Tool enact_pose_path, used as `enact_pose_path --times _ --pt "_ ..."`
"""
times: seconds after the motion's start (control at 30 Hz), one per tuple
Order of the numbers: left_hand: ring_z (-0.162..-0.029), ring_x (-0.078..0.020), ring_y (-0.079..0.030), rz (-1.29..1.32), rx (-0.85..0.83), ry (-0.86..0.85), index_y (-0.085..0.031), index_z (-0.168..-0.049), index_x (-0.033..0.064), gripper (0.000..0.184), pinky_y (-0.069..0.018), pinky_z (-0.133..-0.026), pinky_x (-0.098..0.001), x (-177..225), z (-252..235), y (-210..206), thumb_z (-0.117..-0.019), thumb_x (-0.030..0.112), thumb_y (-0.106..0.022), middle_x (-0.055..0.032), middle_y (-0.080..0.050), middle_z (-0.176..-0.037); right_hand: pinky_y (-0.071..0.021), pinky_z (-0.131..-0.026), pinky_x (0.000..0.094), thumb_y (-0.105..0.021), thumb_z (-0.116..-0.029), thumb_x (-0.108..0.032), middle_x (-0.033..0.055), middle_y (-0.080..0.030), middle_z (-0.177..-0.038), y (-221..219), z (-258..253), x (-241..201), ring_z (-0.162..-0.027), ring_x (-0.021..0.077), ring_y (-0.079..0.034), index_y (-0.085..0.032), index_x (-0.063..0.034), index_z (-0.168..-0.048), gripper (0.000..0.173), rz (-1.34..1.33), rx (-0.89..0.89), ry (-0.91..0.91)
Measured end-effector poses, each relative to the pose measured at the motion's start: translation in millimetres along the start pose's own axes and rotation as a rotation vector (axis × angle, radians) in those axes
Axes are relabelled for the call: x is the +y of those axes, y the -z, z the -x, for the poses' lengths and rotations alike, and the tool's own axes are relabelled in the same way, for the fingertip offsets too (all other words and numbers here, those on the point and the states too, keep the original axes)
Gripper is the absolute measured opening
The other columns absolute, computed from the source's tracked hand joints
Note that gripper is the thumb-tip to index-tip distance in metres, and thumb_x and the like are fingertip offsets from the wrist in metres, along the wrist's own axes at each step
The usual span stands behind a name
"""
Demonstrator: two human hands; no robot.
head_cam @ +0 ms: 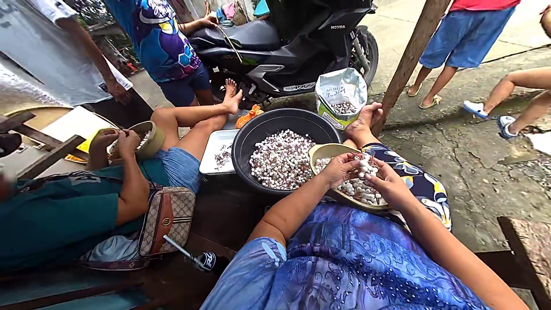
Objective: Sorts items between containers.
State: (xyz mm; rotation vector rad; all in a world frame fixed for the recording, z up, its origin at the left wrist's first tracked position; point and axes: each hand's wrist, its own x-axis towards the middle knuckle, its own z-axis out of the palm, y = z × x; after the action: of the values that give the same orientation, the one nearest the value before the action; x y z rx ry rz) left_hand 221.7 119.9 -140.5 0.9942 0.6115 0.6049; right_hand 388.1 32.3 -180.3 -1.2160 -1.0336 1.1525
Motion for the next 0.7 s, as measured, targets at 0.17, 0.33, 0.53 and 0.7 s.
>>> enact_pose_path --times 0.17,0.33,0.53,0.7 --pt "-0.087 -0.0181 -0.066 0.058 0.066 0.054 -0.05 -0.126 0.0036 0.019 -0.0577 -0.082 -0.0379 -2.2 -1.6 6.1 -0.1083 0.007 -0.045 -0.0082 -0.063 -0.102 -0.0594 -0.085 0.0292 -0.067 -0.0917 -0.006 0.0128 -0.063 -0.128 -2.3 7.0 -5.0 -0.102 0.0142 -0.068 -0.048 0.0015 -0.141 0.054 0.0 0.077 0.0" --pt "-0.085 -0.0178 -0.065 0.078 0.107 0.062 -0.05 -0.126 0.0032 0.019 -0.0578 -0.08 -0.037 -4.3 -1.2 4.9 -0.1081 0.006 -0.044 -0.0083 -0.063 -0.1 -0.0581 -0.083 0.0276 -0.062 -0.0954 -0.005 0.012 -0.065 -0.124 -0.7 10.2 -5.8 -0.098 0.0118 -0.068 -0.053 0.0016 -0.138 0.045 0.074 0.119 0.023" --pt "-0.083 -0.0163 -0.064 0.098 0.163 0.043 -0.051 -0.122 0.0033 0.015 -0.0574 -0.079 -0.0348 -8.3 -1.9 4.5 -0.1079 0.005 -0.044 -0.0073 -0.061 -0.099 -0.0578 -0.079 0.0273 -0.056 -0.097 0.0 0.0091 -0.066 -0.108 5.4 10.5 2.2 -0.09 0.0112 -0.067 -0.06 0.0022 -0.127 0.03 0.043 0.176 -0.02" --pt "-0.086 -0.0178 -0.064 0.101 0.191 0.03 -0.05 -0.125 0.0014 0.018 -0.0573 -0.081 -0.0362 -14.4 -5.9 6.1 -0.1073 0.005 -0.046 -0.0098 -0.061 -0.102 -0.0584 -0.074 0.0264 -0.055 -0.1006 -0.002 0.007 -0.066 -0.101 6.6 9.3 9.0 -0.083 0.0104 -0.067 -0.059 0.0017 -0.125 0.025 -0.046 0.225 -0.03"
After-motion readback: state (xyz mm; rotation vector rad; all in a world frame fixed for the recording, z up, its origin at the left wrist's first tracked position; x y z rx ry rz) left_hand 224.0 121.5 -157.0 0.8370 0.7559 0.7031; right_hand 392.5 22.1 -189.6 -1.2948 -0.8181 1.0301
